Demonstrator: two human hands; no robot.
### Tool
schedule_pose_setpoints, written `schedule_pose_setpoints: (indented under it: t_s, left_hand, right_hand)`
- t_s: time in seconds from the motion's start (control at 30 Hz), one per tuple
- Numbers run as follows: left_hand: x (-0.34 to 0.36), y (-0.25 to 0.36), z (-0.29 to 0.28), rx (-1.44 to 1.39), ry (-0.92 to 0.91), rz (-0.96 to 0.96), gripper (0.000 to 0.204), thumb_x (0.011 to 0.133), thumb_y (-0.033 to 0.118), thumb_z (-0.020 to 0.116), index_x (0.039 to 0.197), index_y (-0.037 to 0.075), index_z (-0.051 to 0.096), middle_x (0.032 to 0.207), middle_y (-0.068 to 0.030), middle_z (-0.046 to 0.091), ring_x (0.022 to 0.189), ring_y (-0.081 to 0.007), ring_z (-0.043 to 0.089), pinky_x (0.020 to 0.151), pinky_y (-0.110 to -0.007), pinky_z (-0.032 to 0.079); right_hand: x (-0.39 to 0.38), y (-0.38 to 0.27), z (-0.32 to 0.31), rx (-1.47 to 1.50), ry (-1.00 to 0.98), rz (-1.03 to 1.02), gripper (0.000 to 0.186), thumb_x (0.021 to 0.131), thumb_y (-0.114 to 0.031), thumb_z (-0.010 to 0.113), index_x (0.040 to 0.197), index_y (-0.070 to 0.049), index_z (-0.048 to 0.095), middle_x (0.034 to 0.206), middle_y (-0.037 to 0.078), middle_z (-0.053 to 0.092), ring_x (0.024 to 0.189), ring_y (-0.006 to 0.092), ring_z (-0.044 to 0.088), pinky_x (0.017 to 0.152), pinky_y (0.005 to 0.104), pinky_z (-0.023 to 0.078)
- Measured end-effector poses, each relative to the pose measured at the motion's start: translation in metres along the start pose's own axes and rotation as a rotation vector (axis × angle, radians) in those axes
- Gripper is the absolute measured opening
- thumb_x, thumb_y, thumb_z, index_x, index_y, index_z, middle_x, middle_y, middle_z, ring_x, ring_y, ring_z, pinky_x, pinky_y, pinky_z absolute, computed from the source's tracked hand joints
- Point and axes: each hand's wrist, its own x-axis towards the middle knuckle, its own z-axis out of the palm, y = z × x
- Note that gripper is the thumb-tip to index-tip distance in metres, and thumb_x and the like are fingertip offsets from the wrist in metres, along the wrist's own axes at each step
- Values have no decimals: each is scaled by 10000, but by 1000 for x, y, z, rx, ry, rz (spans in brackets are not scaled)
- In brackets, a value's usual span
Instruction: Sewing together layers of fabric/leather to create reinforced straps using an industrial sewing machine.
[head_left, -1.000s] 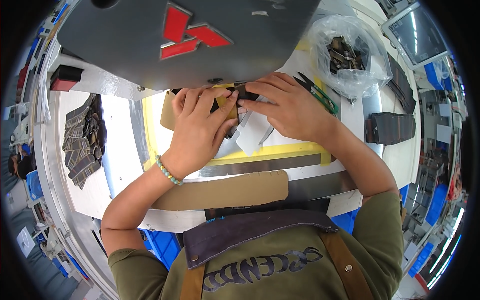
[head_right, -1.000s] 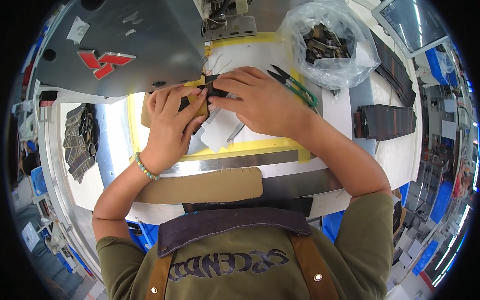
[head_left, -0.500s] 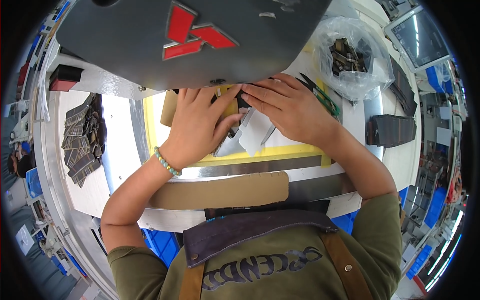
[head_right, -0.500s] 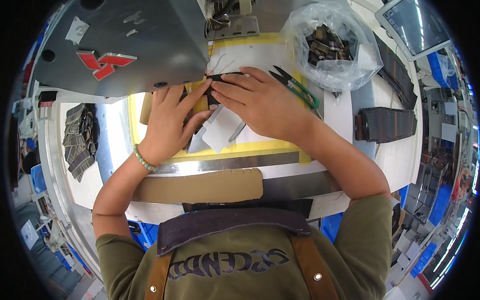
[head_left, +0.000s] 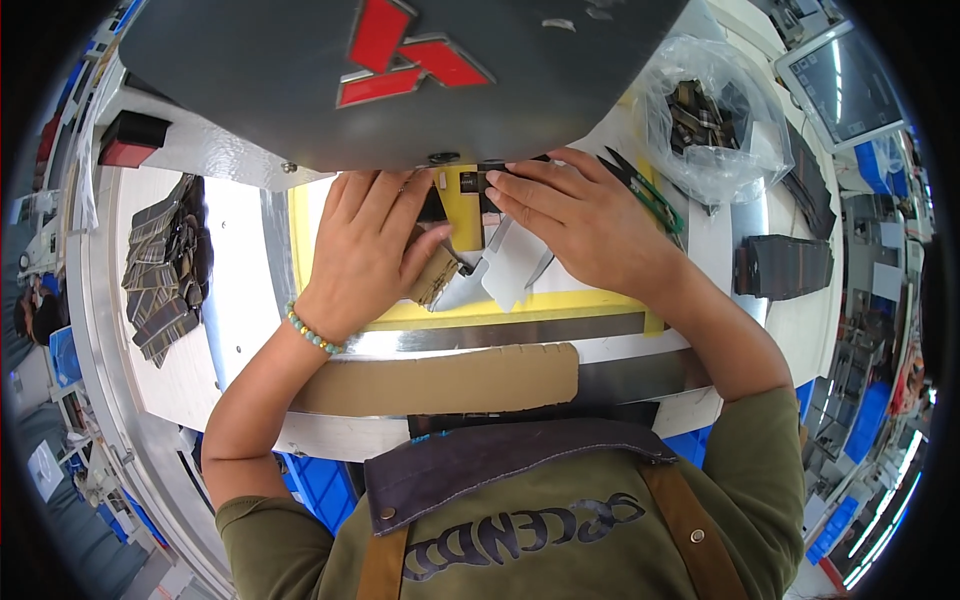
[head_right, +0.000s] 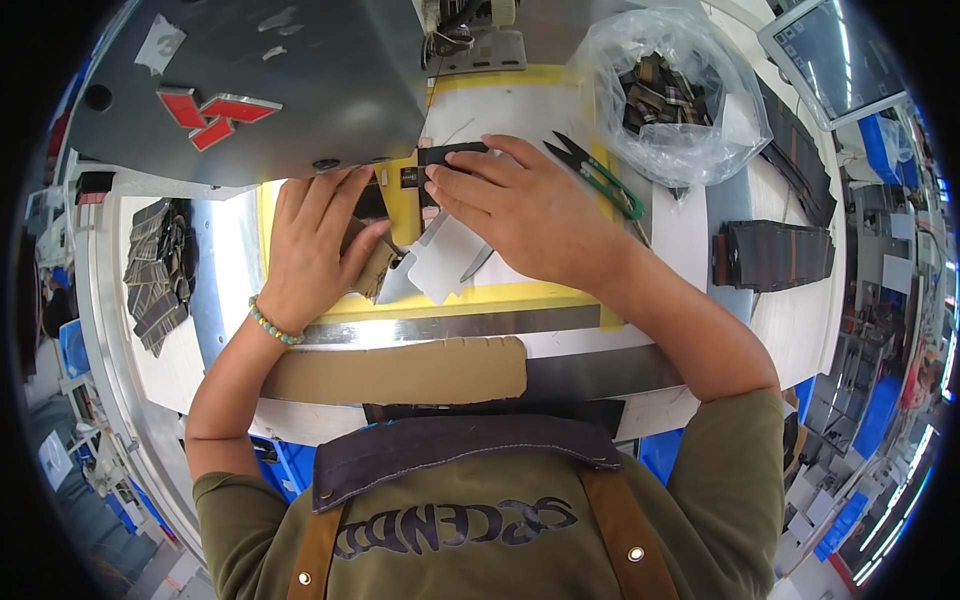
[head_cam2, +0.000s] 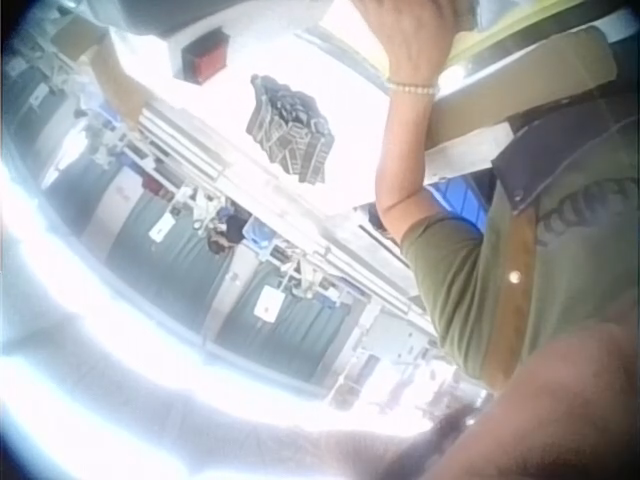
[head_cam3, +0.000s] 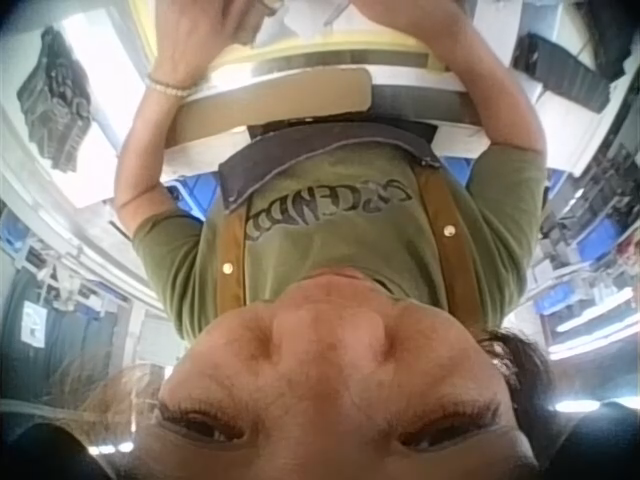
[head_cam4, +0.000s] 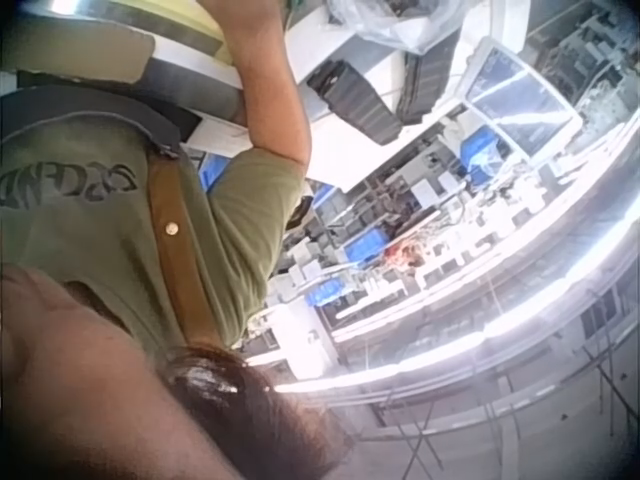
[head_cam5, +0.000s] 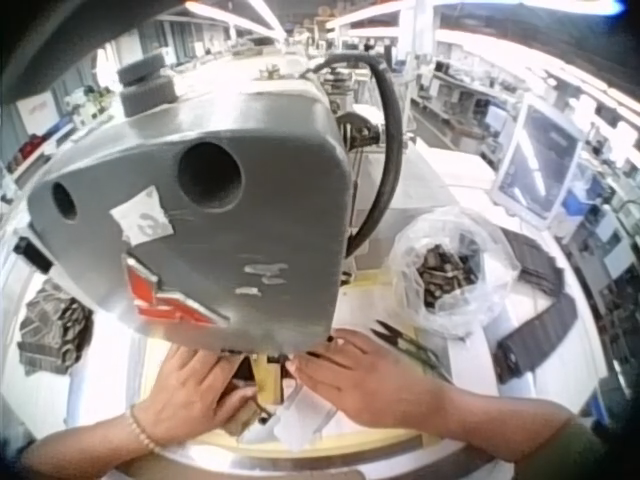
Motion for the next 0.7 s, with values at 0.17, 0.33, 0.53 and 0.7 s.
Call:
schedule_pose_setpoints:
  t_s: [0.17,0.33,0.53,0.7]
  left_hand:
    - [7,1,-1,-38,-136,53,621,910,309,813,1437,9,680,1443,-137,658,1395,-369,547,1168,-506,439]
    - [3,0,-5,-4,-130,144,699,890,320,819,1498,25,641,1535,-129,634,1312,-362,592,1133,-493,468]
    - [5,2,-9,-7,-166,152,744,876,332,828,1506,-4,621,1543,-149,625,1366,-373,584,1153,-496,476]
    - [6,3,-10,-48,-197,114,761,866,304,836,1517,-14,603,1546,-165,615,1380,-379,578,1175,-492,476]
  right_hand:
    - [3,0,2,71,48,27,393,971,-127,627,1340,-54,740,1443,46,697,1354,218,627,1184,448,466]
    - [3,1,4,91,75,19,378,958,-113,641,1314,-49,753,1409,49,718,1329,224,647,1175,441,479]
    - [3,1,6,84,86,17,380,944,-112,657,1305,-50,760,1408,45,721,1329,222,648,1174,434,482]
    - [3,3,6,62,81,15,390,932,-108,670,1306,-51,760,1412,45,718,1330,220,649,1172,432,483]
